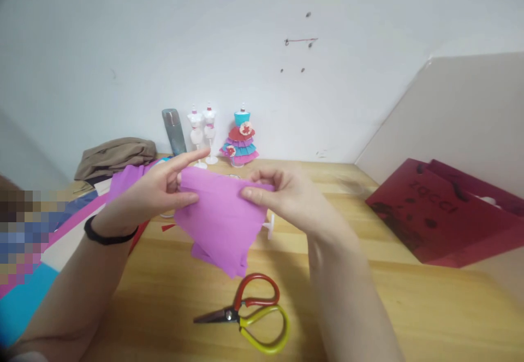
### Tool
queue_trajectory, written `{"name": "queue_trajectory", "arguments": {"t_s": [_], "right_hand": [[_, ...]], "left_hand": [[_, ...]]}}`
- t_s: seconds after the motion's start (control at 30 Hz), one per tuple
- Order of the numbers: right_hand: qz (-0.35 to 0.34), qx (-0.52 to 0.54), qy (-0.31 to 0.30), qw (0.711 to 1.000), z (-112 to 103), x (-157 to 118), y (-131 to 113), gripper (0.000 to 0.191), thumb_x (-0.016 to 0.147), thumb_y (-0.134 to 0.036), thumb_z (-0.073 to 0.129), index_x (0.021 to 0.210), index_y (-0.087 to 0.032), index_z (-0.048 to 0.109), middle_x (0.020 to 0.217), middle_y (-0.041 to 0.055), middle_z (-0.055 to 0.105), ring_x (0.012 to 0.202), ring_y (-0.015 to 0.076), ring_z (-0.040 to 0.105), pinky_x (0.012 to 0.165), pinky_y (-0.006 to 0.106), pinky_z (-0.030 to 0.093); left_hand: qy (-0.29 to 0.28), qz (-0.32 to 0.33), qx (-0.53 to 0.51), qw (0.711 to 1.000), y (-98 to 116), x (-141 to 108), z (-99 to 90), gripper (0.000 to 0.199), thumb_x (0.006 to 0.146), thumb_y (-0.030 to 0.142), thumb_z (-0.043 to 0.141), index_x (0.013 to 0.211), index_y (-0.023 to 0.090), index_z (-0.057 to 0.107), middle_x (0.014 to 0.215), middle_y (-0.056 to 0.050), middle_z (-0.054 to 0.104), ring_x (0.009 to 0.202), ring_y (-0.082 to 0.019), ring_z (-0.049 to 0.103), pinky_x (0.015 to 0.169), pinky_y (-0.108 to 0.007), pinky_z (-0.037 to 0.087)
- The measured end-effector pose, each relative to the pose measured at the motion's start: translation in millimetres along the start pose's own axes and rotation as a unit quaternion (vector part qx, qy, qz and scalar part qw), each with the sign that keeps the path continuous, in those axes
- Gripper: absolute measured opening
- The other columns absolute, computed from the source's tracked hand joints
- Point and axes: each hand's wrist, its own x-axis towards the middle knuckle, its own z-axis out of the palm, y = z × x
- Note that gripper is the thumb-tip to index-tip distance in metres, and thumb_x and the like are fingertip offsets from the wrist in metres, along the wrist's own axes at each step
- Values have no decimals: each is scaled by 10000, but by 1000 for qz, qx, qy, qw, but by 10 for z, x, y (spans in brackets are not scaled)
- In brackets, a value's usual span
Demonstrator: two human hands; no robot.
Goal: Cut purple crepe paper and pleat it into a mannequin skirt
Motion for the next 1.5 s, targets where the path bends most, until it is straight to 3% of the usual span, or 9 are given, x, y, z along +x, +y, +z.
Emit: {"name": "queue_trajectory", "arguments": {"t_s": [0.13,0.27,0.37,0.43,0.6,0.8,1.07,1.33,1.5], "right_hand": [[-33,12,55,998,30,68,18,216,681,-401,812,660,-221,695,615,-2,631,522,123,522,466,247,415],[-36,-2,79,996,43,117,44,185,681,-369,802,660,-220,696,632,0,639,544,131,539,493,258,425],[-33,2,77,996,36,150,75,170,673,-349,804,673,-221,692,658,3,659,569,142,568,526,269,446],[-29,15,86,996,24,174,101,167,661,-334,808,659,-222,683,631,-4,646,551,138,557,512,266,434],[-26,26,110,993,1,220,134,153,660,-323,793,642,-224,678,586,-14,616,514,130,521,480,267,408],[-36,-1,110,993,-24,246,151,195,675,-337,792,601,-231,646,550,-13,598,509,133,524,494,277,434],[-47,-37,99,993,-94,254,191,92,685,-299,756,645,-228,715,602,-4,657,566,139,561,546,278,451],[-26,-11,135,990,-107,292,224,111,665,-323,754,627,-231,703,463,-37,532,412,98,425,400,254,317],[-1,17,149,989,-114,324,257,143,654,-347,776,657,-221,710,481,-6,594,390,91,390,372,257,240]], "left_hand": [[13,-56,-116,992,-37,76,64,766,749,285,764,1451,212,467,1051,-85,738,907,-212,695,725,-268,550],[-4,-83,-156,984,-148,145,93,428,702,343,809,1072,145,729,950,-103,761,897,-247,709,776,-328,566],[23,-66,-156,985,-233,180,105,341,683,398,818,889,133,757,874,-86,763,826,-234,708,764,-342,559],[39,-47,-160,985,-254,193,116,339,691,391,815,914,143,754,874,-69,761,832,-220,702,774,-334,551],[-7,-57,-152,987,-221,202,139,301,695,342,809,905,148,717,908,-58,737,869,-212,678,783,-322,534],[86,-22,-36,995,-285,245,121,218,753,321,711,880,150,669,837,-29,685,790,-178,642,669,-269,490],[116,-5,-35,993,-393,264,135,262,747,364,721,910,161,744,869,-48,751,851,-234,685,725,-310,532],[148,9,-64,987,-411,293,171,228,742,320,737,900,163,790,884,-54,771,890,-237,691,778,-322,542],[152,20,-67,986,-382,288,185,234,762,306,725,935,166,795,994,-69,778,988,-252,690,860,-341,536]]}}
